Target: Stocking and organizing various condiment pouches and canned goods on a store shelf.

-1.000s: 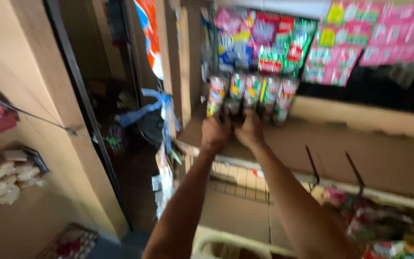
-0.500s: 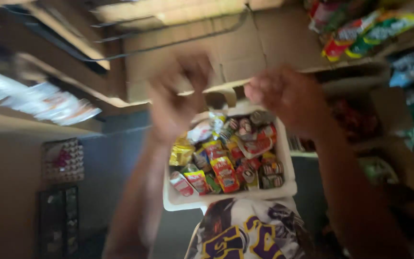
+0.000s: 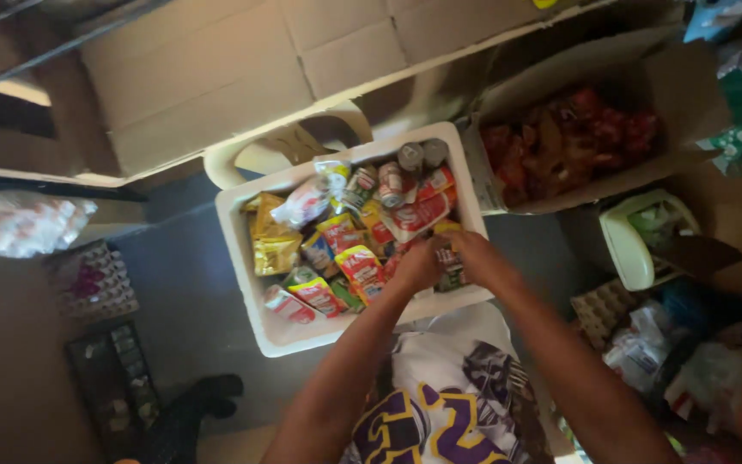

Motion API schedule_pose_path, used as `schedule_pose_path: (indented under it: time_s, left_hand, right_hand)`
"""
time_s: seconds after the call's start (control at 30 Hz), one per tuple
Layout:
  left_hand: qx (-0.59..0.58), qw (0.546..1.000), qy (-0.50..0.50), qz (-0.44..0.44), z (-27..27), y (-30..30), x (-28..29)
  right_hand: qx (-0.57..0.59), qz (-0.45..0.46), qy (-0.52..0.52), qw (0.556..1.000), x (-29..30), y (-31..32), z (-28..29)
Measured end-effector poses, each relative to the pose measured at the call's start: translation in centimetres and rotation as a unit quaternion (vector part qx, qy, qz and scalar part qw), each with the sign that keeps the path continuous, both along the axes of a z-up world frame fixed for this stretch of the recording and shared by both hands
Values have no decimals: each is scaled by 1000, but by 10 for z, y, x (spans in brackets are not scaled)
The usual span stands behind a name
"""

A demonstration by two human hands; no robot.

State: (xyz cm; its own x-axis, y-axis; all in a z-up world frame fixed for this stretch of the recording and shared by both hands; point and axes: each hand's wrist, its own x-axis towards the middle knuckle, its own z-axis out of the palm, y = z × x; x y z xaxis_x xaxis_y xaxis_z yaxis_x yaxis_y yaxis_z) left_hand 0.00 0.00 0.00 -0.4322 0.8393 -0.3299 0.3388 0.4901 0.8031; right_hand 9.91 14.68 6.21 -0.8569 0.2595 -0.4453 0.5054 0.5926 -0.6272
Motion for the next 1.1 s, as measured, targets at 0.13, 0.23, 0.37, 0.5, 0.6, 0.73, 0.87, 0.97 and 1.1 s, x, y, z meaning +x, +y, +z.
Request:
schedule_pose_path:
  time_s: [0.13,0.23,0.37,0.5,0.6,0.73,0.87,0.97,1.1]
  left_hand:
    - [-130,992,6,2,-19,9,23]
    - [-135,989,59,20,-24,12,25]
    - [-135,986,69,65,-25,10,24]
    - [-114,990,46,73,-1,13,14]
    - [-53,995,33,81,-46,-2,13]
    - [-6,990,-35,134,-48,-18,6]
    - [-3,977,-75,199,-7,-21,-12]
    - [61,968,-85,229,45,-4,-32]
    - [201,928,-216,226,143,15,-54]
  right_hand:
    - [136,109,98,980,10,-1,-38]
    - [181,155,89,967,11,-4,-74]
    - [318,174,98,927,19,-8,-115]
    - [338,230,61,911,16,-4,-102]
    - [322,224,111,913,14,1,-97]
    - [211,242,30,947,5,14,-53]
    - [-52,110,59,991,9,23,-73]
    - [-280,18,63,958,0,29,-55]
    - [-555,-145,80,815,-26,35,23]
